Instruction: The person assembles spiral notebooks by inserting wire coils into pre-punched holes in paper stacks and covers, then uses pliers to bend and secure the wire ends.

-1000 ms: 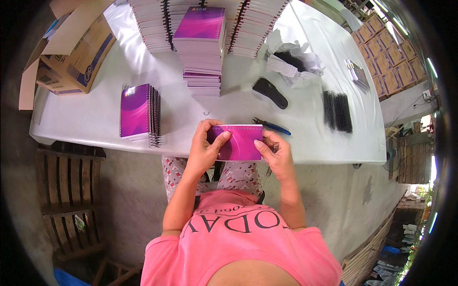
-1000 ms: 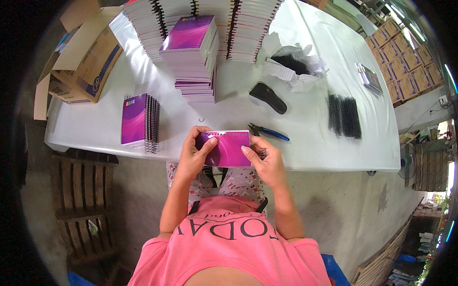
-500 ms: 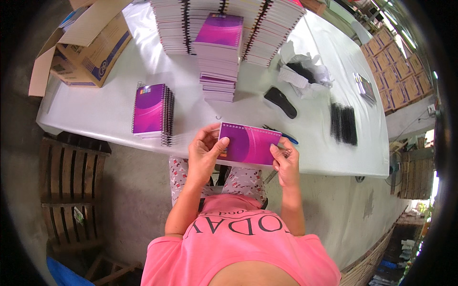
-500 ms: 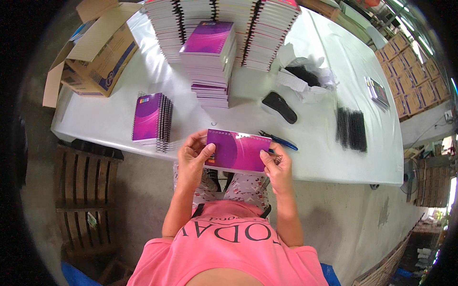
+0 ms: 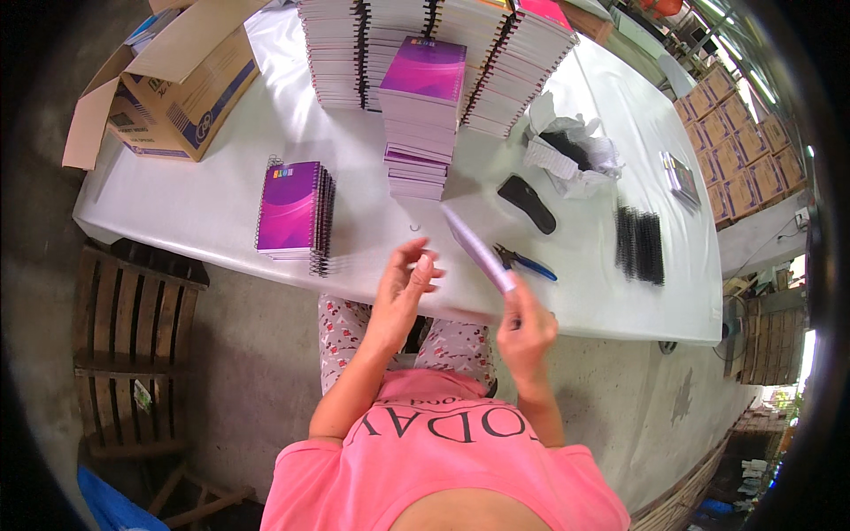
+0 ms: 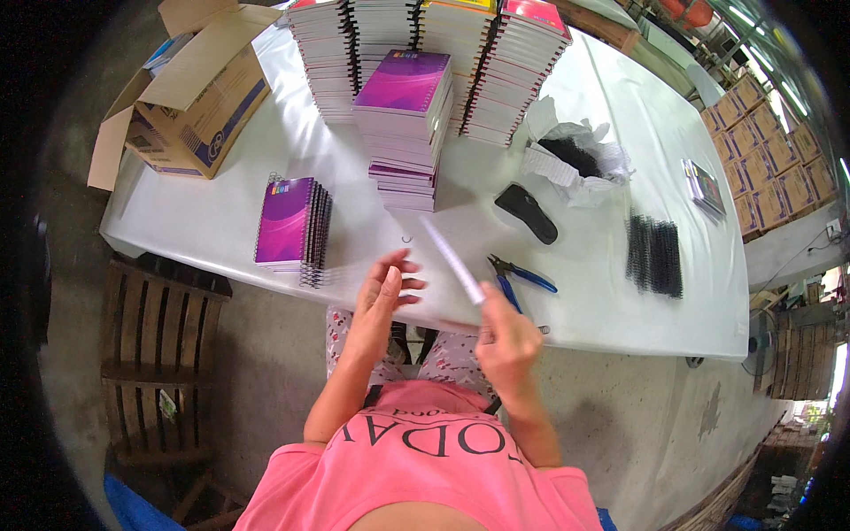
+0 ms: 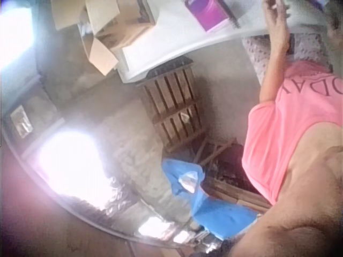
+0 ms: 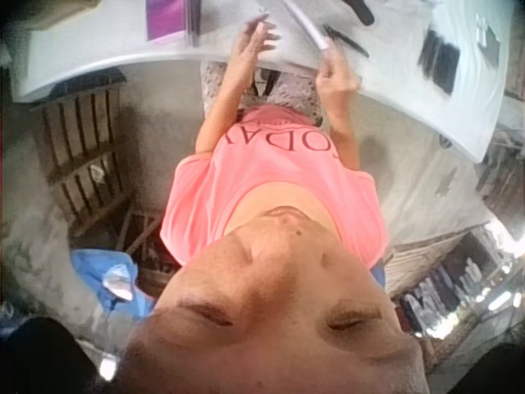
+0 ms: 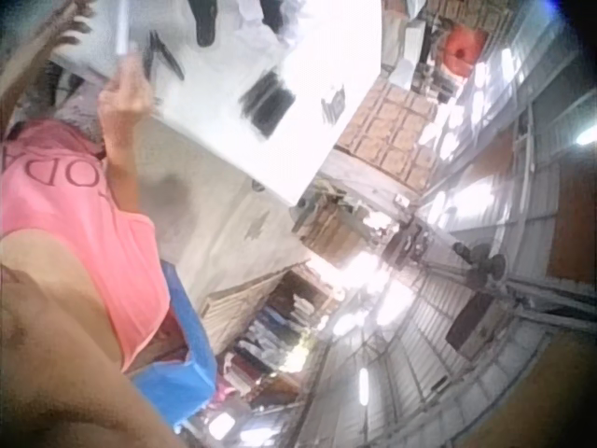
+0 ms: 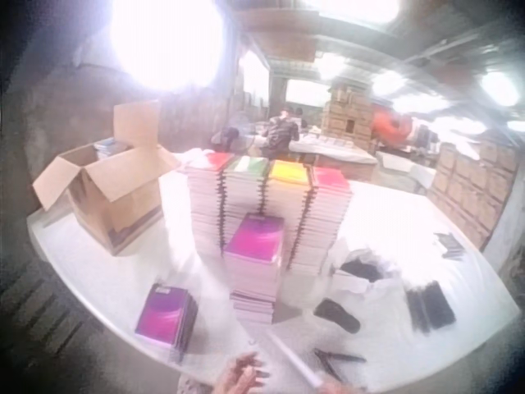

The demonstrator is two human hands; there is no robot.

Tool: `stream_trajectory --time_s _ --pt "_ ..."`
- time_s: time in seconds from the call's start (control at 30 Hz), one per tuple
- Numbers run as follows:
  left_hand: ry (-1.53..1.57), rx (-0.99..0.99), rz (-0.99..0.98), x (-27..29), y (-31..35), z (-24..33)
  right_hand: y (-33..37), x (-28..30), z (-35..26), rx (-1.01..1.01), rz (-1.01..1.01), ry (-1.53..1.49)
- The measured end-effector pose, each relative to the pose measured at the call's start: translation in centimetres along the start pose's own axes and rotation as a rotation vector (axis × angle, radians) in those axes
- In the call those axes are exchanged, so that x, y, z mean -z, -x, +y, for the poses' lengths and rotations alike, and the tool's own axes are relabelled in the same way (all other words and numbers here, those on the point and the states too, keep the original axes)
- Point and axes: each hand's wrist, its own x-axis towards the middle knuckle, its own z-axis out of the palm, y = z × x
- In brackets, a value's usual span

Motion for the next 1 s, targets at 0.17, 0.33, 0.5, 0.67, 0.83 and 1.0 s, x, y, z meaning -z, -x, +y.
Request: stream_trajectory --time_s 0.17,0.33,0.5,0.67,0.83,1.0 --pt "-0.05 0.068 -0.025 -0.9 -0.8 2.1 0.7 0.0 -2.4 0.311 -0.243 0.175" --pt "-0.451 -0.116 -0.187 1.1 -2.7 1.5 0.8 -0.6 -2.2 0.145 -0.401 -0.083" --pt "-1.115 -0.351 -0.129 0.1 -2.9 5.0 -1.1 3.1 -0.6 -0.502 -0.437 -0.362" --pt "-1.465 -0.484 -0.184 0.4 -3.7 2.4 -1.4 3.1 2.5 -0.414 -0.296 -0.376" --pt "-1.515 -0.647 -0.131 0.5 -3.5 -1.2 -1.8 2.9 3.6 -0.593 -0.346 -0.611" --pt "-1.426 -0.866 -0.017 0.7 -3.0 -3.1 -2.5 1.9 3.7 -0.537 -0.376 -0.589"
